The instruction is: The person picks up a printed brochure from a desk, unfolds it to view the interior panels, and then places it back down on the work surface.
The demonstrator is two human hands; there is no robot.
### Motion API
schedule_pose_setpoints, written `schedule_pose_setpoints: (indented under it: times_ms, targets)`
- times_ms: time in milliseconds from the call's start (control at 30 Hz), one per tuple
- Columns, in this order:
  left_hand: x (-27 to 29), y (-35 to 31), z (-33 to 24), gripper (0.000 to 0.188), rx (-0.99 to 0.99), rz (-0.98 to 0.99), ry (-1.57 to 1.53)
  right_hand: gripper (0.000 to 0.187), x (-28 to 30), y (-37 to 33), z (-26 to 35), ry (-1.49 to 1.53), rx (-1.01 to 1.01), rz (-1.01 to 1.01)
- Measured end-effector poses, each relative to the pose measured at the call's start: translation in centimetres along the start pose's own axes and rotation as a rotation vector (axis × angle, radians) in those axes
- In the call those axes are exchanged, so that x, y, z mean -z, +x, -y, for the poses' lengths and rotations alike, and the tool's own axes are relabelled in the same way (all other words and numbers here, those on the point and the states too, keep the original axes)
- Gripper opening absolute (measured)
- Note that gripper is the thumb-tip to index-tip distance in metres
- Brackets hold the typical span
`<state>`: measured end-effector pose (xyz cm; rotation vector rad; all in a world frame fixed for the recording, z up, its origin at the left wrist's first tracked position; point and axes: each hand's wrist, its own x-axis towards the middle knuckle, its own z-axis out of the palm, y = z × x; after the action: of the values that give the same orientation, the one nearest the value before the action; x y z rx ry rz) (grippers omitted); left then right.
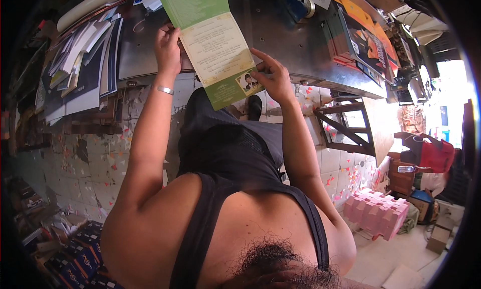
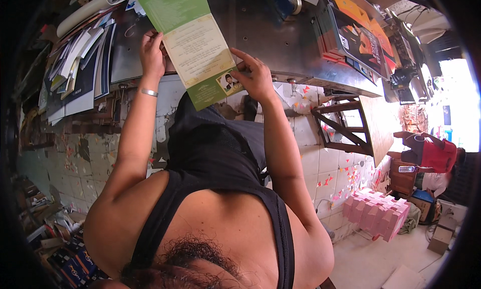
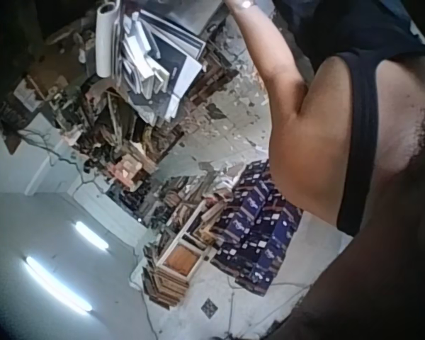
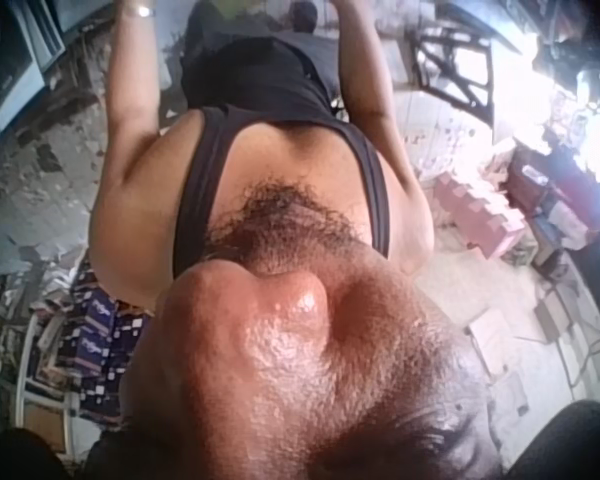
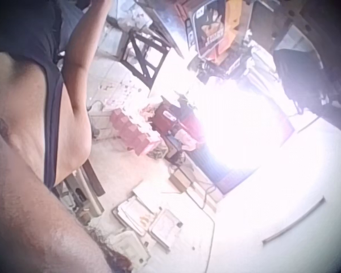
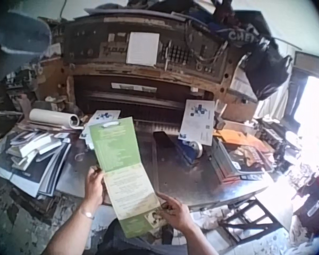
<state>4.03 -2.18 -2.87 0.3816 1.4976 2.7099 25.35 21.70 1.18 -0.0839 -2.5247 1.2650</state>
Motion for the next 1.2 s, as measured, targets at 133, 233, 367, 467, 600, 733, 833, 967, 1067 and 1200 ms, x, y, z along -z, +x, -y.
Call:
schedule_pose_setpoints:
  times_ms: [133,233,367,467,600,733,833,967,1067,1200]
  targets:
    - [-0.9,-1.0,-1.5,0.032,0.093,0.066,-0.104,0.065,-0.1,0.0,-0.2,0.134,-0.068,0.010]
    - [0.1,-0.7,-1.2,0.037,0.100,0.183,-0.054,0.063,-0.1,0.1,-0.2,0.189,-0.118,-0.001]
    - [-1.1,-1.2,-1.3,0.027,-0.052,0.243,0.244,0.058,-0.2,0.2,-0.7,0.326,-0.138,-0.032]
    - [-1.4,-1.2,-1.9,0.032,0.120,0.275,0.243,0.056,-0.1,0.2,-0.7,0.371,-0.149,-0.023]
    - [-1.3,-1.2,-1.7,0.034,0.093,0.283,0.237,0.054,0.1,0.2,-0.6,0.348,-0.125,-0.018]
    - [-1.2,-1.0,-1.7,0.035,0.138,0.287,0.250,0.055,0.0,0.2,-1.0,0.362,-0.124,-0.023]
    - [-1.2,-1.0,-1.5,0.035,0.120,0.265,0.253,0.051,0.3,0.2,-0.6,0.390,-0.150,-0.005]
    - [-1.0,-0.9,-1.3,0.035,0.122,0.243,0.214,0.051,1.5,0.0,-1.1,0.646,-0.049,0.063]
    - [-0.9,-0.9,-1.1,0.036,0.104,0.237,0.207,0.054,1.9,0.1,-1.7,0.773,-0.069,0.131]
    - [-1.0,-0.9,-1.2,0.036,0.095,0.238,0.193,0.064,1.5,0.1,-1.9,0.729,-0.139,0.098]
